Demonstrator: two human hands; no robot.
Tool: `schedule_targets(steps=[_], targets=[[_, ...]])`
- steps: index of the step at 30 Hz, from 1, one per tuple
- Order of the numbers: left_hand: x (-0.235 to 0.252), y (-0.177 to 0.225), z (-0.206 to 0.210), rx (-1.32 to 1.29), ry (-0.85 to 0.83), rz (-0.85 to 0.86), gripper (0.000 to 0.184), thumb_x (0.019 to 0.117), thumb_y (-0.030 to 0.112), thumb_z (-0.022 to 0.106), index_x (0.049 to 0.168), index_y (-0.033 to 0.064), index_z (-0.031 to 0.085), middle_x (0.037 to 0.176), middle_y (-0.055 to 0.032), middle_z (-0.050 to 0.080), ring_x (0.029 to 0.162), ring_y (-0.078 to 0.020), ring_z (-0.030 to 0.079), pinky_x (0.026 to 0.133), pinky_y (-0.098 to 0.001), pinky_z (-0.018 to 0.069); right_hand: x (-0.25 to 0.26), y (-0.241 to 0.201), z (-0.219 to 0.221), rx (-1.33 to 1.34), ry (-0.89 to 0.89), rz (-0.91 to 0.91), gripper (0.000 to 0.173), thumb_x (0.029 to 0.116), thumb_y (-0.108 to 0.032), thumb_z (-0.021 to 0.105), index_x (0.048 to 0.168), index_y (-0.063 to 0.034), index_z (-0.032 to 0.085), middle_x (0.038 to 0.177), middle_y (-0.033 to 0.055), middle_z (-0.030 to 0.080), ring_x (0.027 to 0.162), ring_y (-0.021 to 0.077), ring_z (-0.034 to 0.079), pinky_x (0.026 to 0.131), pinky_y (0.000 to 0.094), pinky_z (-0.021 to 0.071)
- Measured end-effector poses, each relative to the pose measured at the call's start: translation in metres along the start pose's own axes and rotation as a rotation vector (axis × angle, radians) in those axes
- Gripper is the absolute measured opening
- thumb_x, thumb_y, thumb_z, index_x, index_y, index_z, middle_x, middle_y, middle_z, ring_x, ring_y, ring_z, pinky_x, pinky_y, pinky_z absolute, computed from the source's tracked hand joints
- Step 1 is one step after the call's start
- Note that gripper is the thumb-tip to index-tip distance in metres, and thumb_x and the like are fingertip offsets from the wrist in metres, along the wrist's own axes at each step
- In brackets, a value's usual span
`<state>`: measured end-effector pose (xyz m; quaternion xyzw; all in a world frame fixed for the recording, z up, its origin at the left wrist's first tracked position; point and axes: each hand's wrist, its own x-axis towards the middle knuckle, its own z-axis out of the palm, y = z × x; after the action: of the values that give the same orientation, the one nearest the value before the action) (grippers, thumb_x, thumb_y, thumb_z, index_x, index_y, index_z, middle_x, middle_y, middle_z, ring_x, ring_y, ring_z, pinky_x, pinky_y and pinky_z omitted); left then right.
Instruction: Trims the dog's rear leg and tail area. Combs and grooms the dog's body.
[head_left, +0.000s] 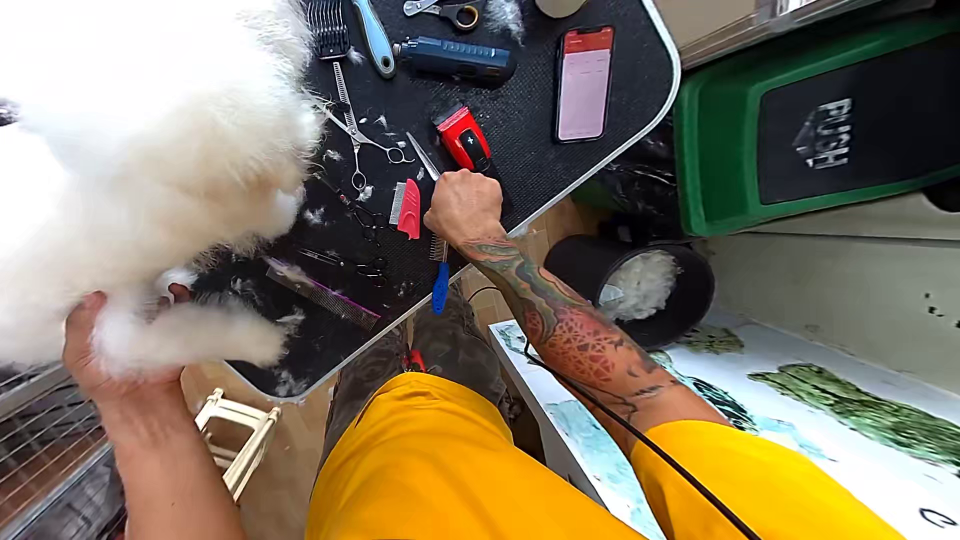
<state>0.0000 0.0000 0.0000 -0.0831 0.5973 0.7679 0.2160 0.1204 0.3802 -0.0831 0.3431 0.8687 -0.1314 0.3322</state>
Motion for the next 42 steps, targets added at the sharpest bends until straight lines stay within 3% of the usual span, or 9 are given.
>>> schedule_targets(steps=[6,10,14,19,24,27,33,37,42], targets=[[0.001,0.002,0.001,0.002,0.037,0.002,0.021,0.0939,0.038,0.059,0.109,0.0255,0.063,0.106,0.0025,0.070,0.102,-0.0153,0.069,0.090,-0.0399,0.0582,-0.015,0.012,0.001,0.091,0.136,-0.069,0.033,0.0936,-0.027,0.049,0.096,0.0024,0.065,0.085,0.0237,0.068,0.080,0.0444,0.070,0.058,0.0613,0.0503],[0.002,-0.001,0.004,-0.058,0.036,0.031,0.017,0.0968,0.034,0.057,0.105,0.0229,0.068,0.100,0.0024,0.072,0.095,-0.0131,0.070,0.087,-0.0377,0.0592,-0.041,0.047,0.014,0.465,0.183,-0.355,0.031,0.1052,-0.030,0.045,0.107,-0.0040,0.061,0.079,0.0183,0.062,0.068,0.0390,0.065,0.053,0.0590,0.0490],[0.004,0.001,0.002,-0.054,0.075,0.035,0.017,0.0967,0.031,0.058,0.103,0.0189,0.068,0.096,-0.0011,0.073,0.091,-0.0146,0.069,0.084,-0.0393,0.0593,-0.064,0.045,0.045,0.917,-0.272,-0.500,0.030,0.1084,-0.033,0.043,0.115,-0.0093,0.061,0.079,0.0043,0.068,0.062,0.0182,0.067,0.057,0.0414,0.0595],[0.008,0.001,-0.004,-0.109,0.072,-0.010,0.016,0.0938,0.028,0.062,0.104,0.0166,0.068,0.096,-0.0032,0.073,0.090,-0.0165,0.070,0.085,-0.0401,0.0592,-0.113,0.021,0.076,0.985,-0.688,-0.572,0.029,0.1091,-0.031,0.044,0.119,-0.0086,0.060,0.073,0.0037,0.058,0.054,0.0159,0.058,0.049,0.0358,0.0539],[0.010,0.002,-0.008,-0.149,0.055,-0.031,0.019,0.0916,0.029,0.066,0.106,0.0156,0.067,0.098,-0.0052,0.073,0.091,-0.0181,0.071,0.085,-0.0405,0.0596,-0.107,0.001,0.081,0.856,-1.076,-0.867,0.071,0.0884,-0.003,0.057,0.155,-0.0169,0.036,0.122,0.0055,0.064,0.103,0.0174,0.069,0.086,0.0367,0.0613],[0.010,0.003,-0.009,-0.154,0.065,-0.041,0.019,0.0920,0.028,0.066,0.106,0.0153,0.066,0.097,-0.0057,0.073,0.091,-0.0186,0.071,0.085,-0.0409,0.0598,-0.100,-0.013,0.078,0.792,-1.049,-0.958,0.060,0.0896,-0.008,0.071,0.145,-0.0121,0.048,0.114,0.0057,0.070,0.090,0.0165,0.073,0.079,0.0361,0.0644],[0.010,0.003,-0.005,-0.168,0.097,-0.036,0.019,0.0914,0.025,0.066,0.106,0.0141,0.066,0.098,-0.0070,0.072,0.092,-0.0201,0.071,0.086,-0.0429,0.0596,-0.084,-0.041,0.064,0.650,-1.009,-1.037,0.062,0.0792,-0.056,0.077,0.122,-0.0141,0.064,0.098,-0.0009,0.070,0.079,0.0094,0.068,0.069,0.0334,0.0597],[0.010,0.003,-0.006,-0.161,0.073,-0.031,0.018,0.0917,0.027,0.066,0.105,0.0146,0.066,0.096,-0.0058,0.073,0.089,-0.0186,0.071,0.083,-0.0410,0.0602,-0.079,-0.058,0.062,0.601,-1.029,-1.062,0.059,0.0803,-0.053,0.078,0.122,-0.0133,0.065,0.096,-0.0009,0.070,0.080,0.0092,0.067,0.070,0.0326,0.0584],[0.012,0.003,-0.005,-0.175,0.035,-0.028,0.015,0.0932,0.025,0.061,0.102,0.0145,0.067,0.094,-0.0049,0.072,0.088,-0.0164,0.070,0.083,-0.0387,0.0593,-0.073,-0.064,0.066,0.567,-1.074,-1.056,0.039,0.0814,-0.017,0.082,0.116,-0.0128,0.065,0.093,0.0007,0.073,0.076,0.0120,0.072,0.070,0.0344,0.0629]])
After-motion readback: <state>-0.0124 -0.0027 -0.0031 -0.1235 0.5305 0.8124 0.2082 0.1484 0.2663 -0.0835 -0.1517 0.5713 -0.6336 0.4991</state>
